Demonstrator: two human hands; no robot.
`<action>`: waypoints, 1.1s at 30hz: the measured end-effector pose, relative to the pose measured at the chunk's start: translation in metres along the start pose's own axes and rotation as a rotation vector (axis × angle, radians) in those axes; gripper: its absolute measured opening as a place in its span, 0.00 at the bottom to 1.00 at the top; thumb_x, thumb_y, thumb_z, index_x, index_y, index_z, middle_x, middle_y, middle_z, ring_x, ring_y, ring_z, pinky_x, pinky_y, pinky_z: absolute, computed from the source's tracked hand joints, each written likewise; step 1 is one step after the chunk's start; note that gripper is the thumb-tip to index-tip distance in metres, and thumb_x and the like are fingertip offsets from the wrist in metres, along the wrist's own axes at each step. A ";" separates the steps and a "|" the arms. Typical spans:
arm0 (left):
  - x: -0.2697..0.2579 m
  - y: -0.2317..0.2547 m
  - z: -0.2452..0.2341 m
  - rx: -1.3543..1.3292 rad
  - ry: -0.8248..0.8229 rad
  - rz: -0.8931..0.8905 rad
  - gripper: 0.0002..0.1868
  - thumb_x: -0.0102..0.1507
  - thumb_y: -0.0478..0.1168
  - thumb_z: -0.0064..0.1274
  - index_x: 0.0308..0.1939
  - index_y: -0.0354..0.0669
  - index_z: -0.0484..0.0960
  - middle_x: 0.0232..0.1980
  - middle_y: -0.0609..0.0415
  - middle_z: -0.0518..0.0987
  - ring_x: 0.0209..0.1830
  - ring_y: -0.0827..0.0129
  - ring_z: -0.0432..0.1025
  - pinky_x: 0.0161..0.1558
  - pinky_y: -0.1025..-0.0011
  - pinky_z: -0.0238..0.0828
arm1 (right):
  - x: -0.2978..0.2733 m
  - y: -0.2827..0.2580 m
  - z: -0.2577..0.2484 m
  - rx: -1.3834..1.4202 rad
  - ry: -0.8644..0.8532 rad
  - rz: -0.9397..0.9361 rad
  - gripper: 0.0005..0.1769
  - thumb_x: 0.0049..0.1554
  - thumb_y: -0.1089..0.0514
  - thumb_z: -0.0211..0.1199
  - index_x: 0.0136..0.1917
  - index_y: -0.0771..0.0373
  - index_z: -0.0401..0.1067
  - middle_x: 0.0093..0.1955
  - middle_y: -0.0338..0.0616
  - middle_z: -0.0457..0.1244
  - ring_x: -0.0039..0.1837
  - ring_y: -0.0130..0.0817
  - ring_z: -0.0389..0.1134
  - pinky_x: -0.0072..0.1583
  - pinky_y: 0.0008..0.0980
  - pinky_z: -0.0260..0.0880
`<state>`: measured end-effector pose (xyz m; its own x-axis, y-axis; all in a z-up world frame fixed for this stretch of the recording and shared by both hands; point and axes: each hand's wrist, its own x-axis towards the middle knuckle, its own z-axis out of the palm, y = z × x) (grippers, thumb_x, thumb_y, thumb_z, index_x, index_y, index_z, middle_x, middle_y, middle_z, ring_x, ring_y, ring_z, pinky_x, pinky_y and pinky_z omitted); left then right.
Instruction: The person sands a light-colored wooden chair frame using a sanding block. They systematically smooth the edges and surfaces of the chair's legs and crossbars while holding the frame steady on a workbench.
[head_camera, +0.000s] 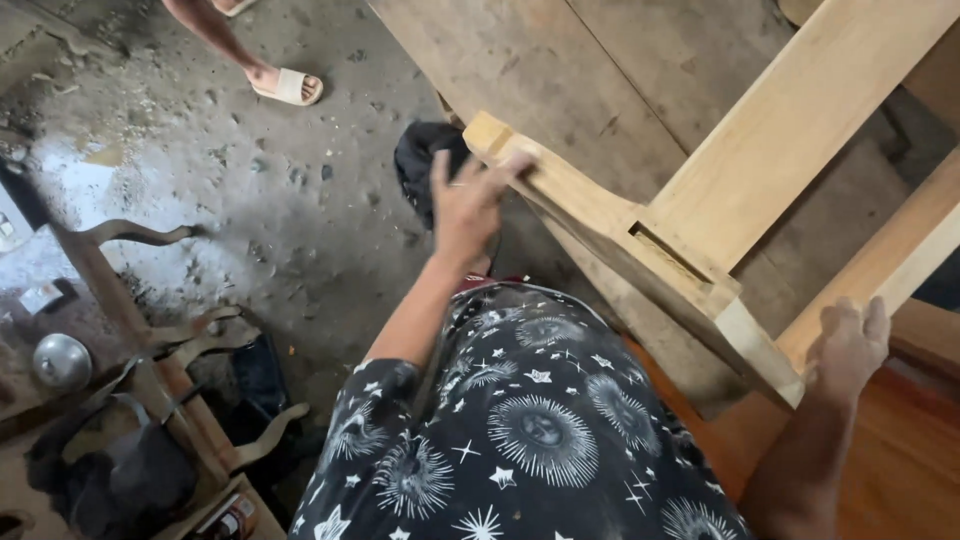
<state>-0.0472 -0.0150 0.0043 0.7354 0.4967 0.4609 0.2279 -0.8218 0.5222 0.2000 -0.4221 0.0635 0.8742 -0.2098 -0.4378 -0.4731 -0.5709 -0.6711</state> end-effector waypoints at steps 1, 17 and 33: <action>0.001 -0.011 -0.005 -0.036 0.180 -0.098 0.23 0.64 0.28 0.47 0.61 0.54 0.76 0.59 0.57 0.82 0.62 0.54 0.76 0.71 0.50 0.51 | 0.007 0.006 0.005 0.184 0.043 -0.154 0.31 0.61 0.53 0.59 0.75 0.57 0.57 0.45 0.31 0.56 0.41 0.18 0.55 0.41 0.19 0.61; 0.057 -0.043 -0.004 -0.241 -0.368 -0.647 0.24 0.67 0.57 0.44 0.63 0.55 0.76 0.44 0.50 0.62 0.39 0.53 0.67 0.48 0.60 0.69 | -0.122 -0.091 0.095 -0.057 0.013 -0.905 0.29 0.64 0.68 0.61 0.77 0.64 0.61 0.81 0.62 0.45 0.81 0.51 0.49 0.68 0.47 0.64; 0.039 -0.076 0.033 0.149 -0.354 -0.482 0.28 0.65 0.70 0.44 0.30 0.58 0.87 0.26 0.44 0.78 0.34 0.45 0.77 0.37 0.52 0.73 | -0.098 -0.073 0.103 0.020 0.024 -0.882 0.32 0.58 0.65 0.68 0.74 0.69 0.65 0.72 0.63 0.57 0.67 0.66 0.63 0.57 0.49 0.73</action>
<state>-0.0152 0.0574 -0.0408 0.6890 0.7201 -0.0821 0.6554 -0.5707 0.4948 0.1378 -0.2789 0.0936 0.9236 0.2838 0.2577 0.3738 -0.5185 -0.7690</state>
